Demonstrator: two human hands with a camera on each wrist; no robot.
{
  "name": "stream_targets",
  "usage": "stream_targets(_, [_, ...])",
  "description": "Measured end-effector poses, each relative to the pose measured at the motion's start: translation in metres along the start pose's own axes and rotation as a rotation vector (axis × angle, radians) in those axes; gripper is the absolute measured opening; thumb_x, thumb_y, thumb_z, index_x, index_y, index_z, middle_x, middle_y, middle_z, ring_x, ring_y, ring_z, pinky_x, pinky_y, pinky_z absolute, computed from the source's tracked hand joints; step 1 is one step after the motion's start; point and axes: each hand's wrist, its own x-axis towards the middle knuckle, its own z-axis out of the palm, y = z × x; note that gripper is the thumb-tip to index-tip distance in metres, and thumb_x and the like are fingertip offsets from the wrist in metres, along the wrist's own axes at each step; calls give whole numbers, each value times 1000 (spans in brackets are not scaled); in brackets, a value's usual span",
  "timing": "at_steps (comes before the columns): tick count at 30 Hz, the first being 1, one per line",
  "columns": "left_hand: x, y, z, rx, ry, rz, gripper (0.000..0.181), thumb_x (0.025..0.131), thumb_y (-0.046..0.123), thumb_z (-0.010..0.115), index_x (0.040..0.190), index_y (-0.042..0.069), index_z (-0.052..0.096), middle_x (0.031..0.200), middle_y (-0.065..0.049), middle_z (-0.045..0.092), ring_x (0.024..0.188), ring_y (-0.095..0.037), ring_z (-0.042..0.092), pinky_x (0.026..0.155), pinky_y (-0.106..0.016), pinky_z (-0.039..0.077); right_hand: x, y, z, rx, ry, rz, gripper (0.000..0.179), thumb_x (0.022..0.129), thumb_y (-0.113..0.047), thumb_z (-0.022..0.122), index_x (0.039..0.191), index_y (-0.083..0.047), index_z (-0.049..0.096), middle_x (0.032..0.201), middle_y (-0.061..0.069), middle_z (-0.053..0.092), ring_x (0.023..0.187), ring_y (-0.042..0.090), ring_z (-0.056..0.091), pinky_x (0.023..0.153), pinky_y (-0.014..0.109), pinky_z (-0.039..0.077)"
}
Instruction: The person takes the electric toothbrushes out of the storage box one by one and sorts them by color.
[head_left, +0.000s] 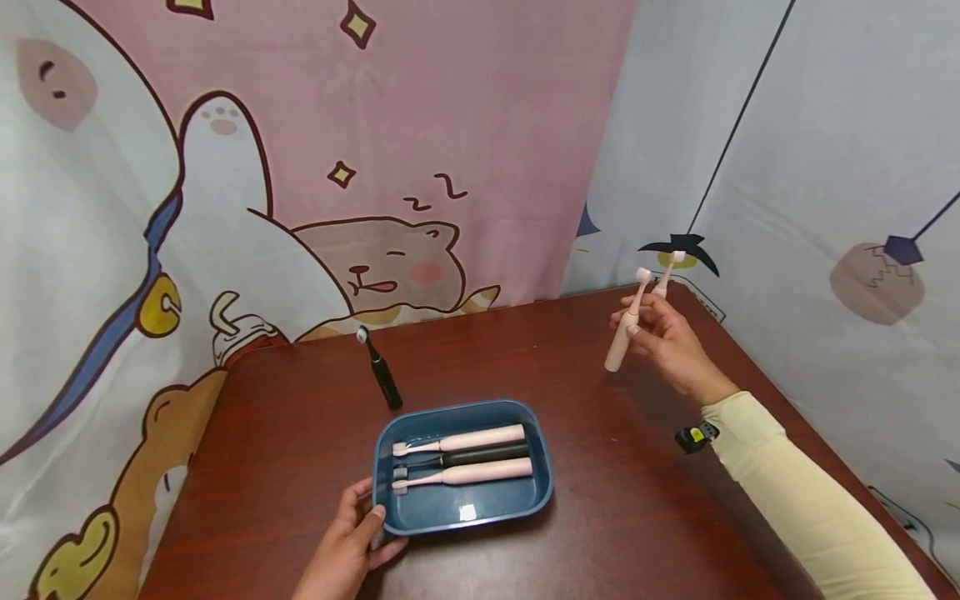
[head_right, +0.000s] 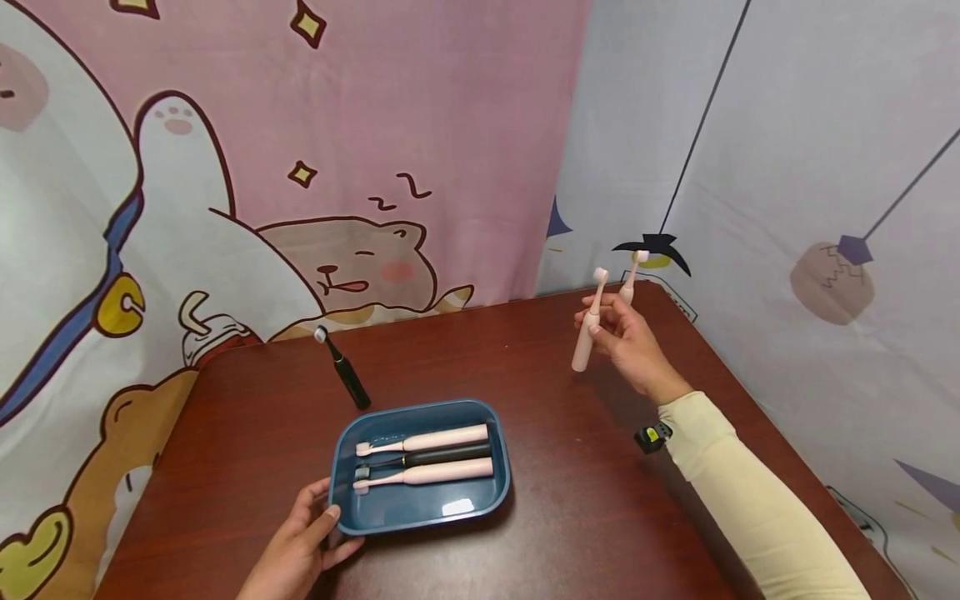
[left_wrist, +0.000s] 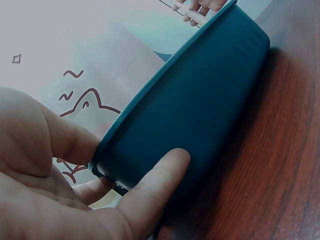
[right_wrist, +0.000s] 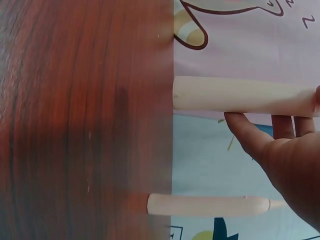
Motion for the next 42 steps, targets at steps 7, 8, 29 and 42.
stream_targets(7, [0,-1,-1,5,4,-3,49,109,16,32,150,7,7,152,-29,14,126,-35,51,90,-57,54,-1,9,-12,-16,48,-13,44,100,-2,54,142,-10,43,126,12,60,120,29,59,83,35,60])
stream_targets(8, [0,-1,-1,6,5,-4,48,109,16,32,150,8,7,152,-29,14,126,-35,50,90,-57,54,-1,10,-14,-15,55,-11,45,100,-2,54,142,-11,44,127,11,59,120,29,59,83,34,60])
stream_targets(29, [1,0,-1,8,9,-1,47,109,15,31,150,8,8,151,-29,15,126,-36,51,90,-57,54,2,22,-35,57,179,-48,40,98,4,53,136,-3,46,120,7,58,109,19,61,77,33,61])
stream_targets(42, [0,1,0,2,5,0,47,109,13,31,149,8,9,151,-29,15,125,-36,51,89,-57,54,4,28,-44,-58,262,-33,45,98,2,55,141,3,42,128,19,51,112,21,57,75,24,59])
